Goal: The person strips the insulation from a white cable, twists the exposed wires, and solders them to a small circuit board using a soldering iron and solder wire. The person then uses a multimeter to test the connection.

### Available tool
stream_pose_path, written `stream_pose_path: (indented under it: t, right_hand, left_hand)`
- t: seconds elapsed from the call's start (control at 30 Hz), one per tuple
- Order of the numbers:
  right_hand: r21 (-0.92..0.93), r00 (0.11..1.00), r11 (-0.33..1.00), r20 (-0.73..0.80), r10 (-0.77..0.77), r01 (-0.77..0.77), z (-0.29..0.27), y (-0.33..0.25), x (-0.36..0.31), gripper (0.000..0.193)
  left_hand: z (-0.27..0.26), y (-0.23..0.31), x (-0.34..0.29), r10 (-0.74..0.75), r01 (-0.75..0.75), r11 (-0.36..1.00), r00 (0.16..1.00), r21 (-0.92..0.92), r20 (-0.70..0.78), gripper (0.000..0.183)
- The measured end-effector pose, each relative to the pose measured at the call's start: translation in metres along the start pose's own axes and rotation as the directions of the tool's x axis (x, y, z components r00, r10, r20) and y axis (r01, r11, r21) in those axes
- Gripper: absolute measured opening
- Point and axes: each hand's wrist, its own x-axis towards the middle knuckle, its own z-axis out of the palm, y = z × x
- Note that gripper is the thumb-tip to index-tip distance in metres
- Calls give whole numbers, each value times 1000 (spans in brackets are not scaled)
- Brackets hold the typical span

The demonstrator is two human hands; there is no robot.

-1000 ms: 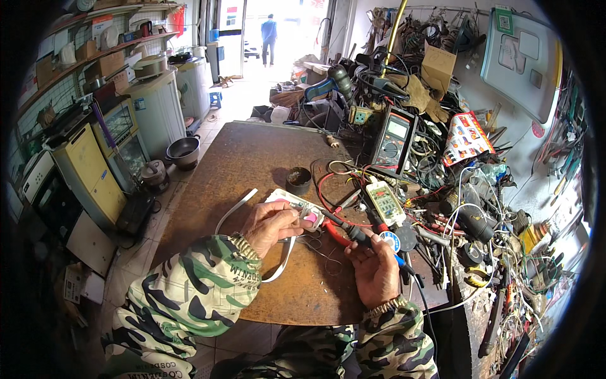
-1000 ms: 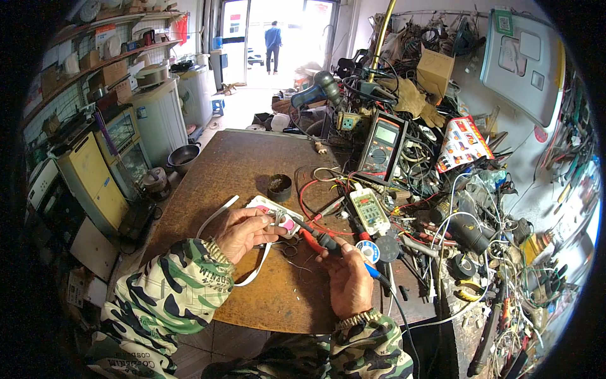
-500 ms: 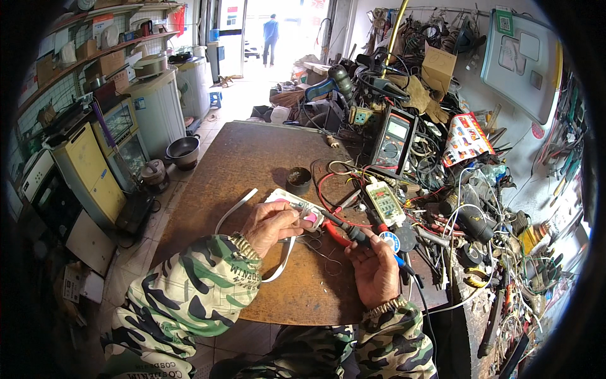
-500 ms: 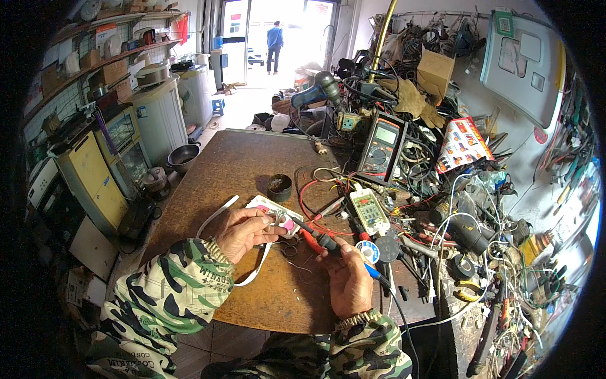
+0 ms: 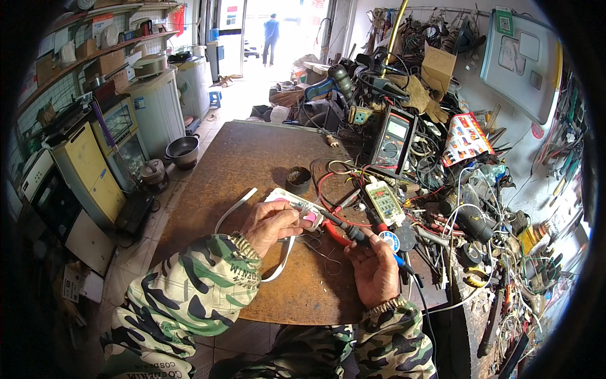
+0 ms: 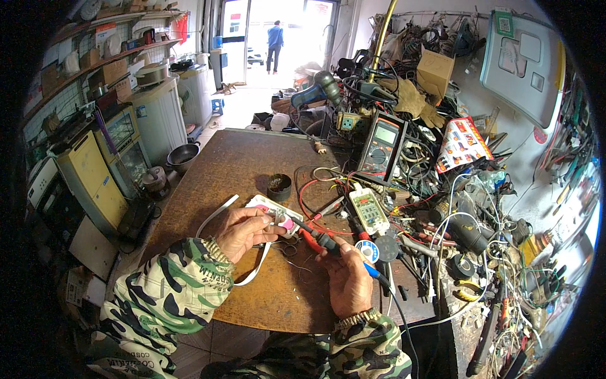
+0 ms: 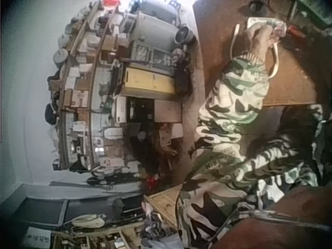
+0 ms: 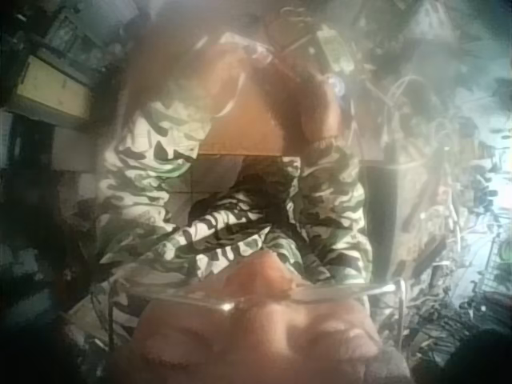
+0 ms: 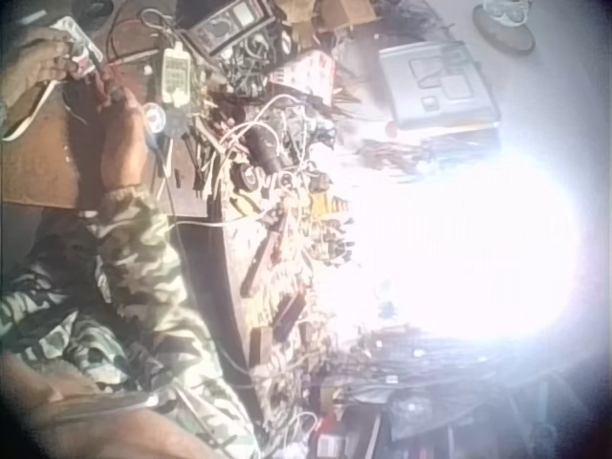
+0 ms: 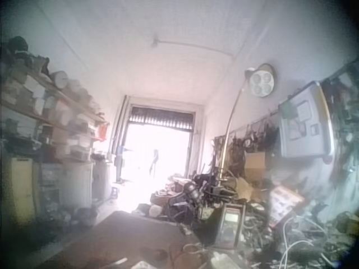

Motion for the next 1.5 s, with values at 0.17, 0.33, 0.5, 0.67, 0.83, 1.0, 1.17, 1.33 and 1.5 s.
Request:
stream_pose_path:
  t: [0.17, 0.33, 0.5, 0.67, 0.83, 1.0, 1.17, 1.33, 1.5]
  right_hand:
    - [7, 1000, 1000, 4, -4, 4, -1, 1, -1, 32]
    - [3, 1000, 1000, 14, 2, -2, -2, 1, 0, 33]
    - [-5, 1000, 1000, 18, 0, 0, -4, 2, 0, 34]
    - [-6, 1000, 1000, 8, 10, -9, -4, 1, 0, 34]
    - [-3, 1000, 1000, 14, 2, -2, -5, 2, 1, 33]
    - [-14, 1000, 1000, 9, -1, 2, -2, 1, 0, 33]
    - [-19, 1000, 1000, 11, 15, -15, -6, 1, 1, 34]
    - [-13, 1000, 1000, 13, 9, -9, -5, 2, 1, 34]
    - [-10, 999, 1000, 47, 0, 0, -5, 2, 1, 34]
  left_hand:
    - [-2, -1, 0, -8, 8, 1000, 1000, 1, 6, 23]
    - [-2, -2, 1, -7, 7, 1000, 1000, 2, 10, 22]
    - [-1, 0, 0, -2, 2, 1000, 1000, -1, 15, 22]
    - [0, 0, 0, 2, -2, 1000, 1000, -8, 22, 22]
    - [1, 1, 0, 0, -1, 1000, 1000, 10, 8, 23]
    - [1, 1, 0, 6, -6, 1000, 1000, 22, 9, 23]
    - [0, -1, 1, 2, -3, 1000, 1000, 20, 21, 23]
    - [1, 0, 0, 1, -1, 1000, 1000, 13, 15, 23]
    - [1, 0, -1, 4, -5, 1000, 1000, 21, 15, 24]
